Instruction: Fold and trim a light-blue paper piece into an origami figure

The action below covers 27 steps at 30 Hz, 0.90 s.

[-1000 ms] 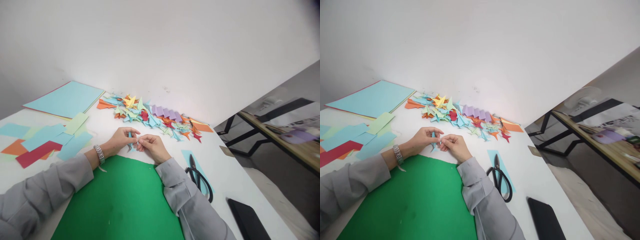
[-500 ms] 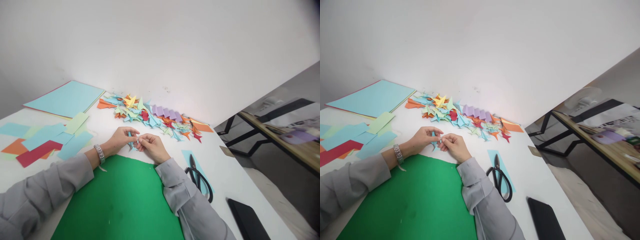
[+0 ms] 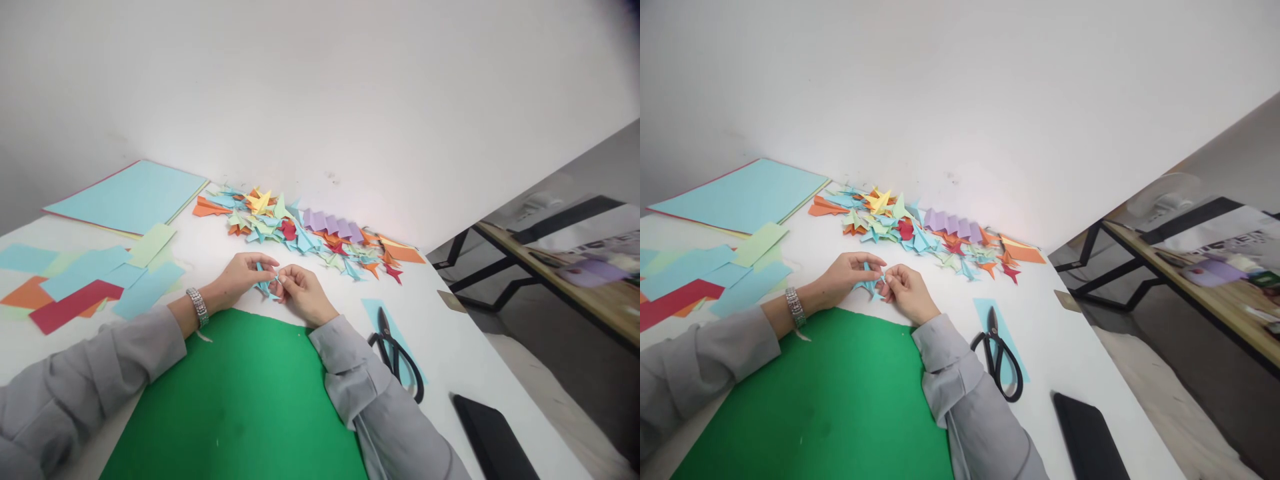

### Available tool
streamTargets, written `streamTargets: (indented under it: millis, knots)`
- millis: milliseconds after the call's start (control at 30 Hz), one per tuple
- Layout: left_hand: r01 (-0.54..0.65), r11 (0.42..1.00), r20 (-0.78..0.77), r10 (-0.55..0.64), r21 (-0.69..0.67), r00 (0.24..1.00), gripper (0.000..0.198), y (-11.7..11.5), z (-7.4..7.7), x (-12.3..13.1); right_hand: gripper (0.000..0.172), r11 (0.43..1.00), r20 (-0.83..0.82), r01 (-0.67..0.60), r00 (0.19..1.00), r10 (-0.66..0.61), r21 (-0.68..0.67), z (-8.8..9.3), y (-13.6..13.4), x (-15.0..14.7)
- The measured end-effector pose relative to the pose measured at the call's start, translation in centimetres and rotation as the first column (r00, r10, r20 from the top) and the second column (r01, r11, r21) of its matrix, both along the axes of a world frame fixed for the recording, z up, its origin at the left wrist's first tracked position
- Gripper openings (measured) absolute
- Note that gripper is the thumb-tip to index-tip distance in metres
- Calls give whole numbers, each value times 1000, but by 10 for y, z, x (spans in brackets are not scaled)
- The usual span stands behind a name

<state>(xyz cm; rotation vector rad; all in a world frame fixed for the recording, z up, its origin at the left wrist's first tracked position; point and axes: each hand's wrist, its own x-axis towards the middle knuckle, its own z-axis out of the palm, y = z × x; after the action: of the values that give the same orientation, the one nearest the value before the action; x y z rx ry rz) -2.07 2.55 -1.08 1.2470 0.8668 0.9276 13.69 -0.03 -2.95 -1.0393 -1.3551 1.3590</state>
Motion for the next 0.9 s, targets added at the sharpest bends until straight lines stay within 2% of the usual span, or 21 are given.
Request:
streamTargets:
  millis: [167,400,500,900]
  knots:
    - [-11,997,-83,17,71,996,29,1,-3,0,35,999,-5,-34,999,33,-18,-2,1,0]
    - [-10,1000,19,11,-22,1000,25,-1,2,0,35,1000,-4,-21,1000,21,-17,-2,1,1]
    - [-4,1000,-15,4,5,1000,31,-1,2,0,35,999,-13,-38,999,37,-26,-2,1,2]
    - [-3,1000,-20,3,21,1000,31,-1,0,-1,31,998,-53,-42,998,39,-57,1,1,1]
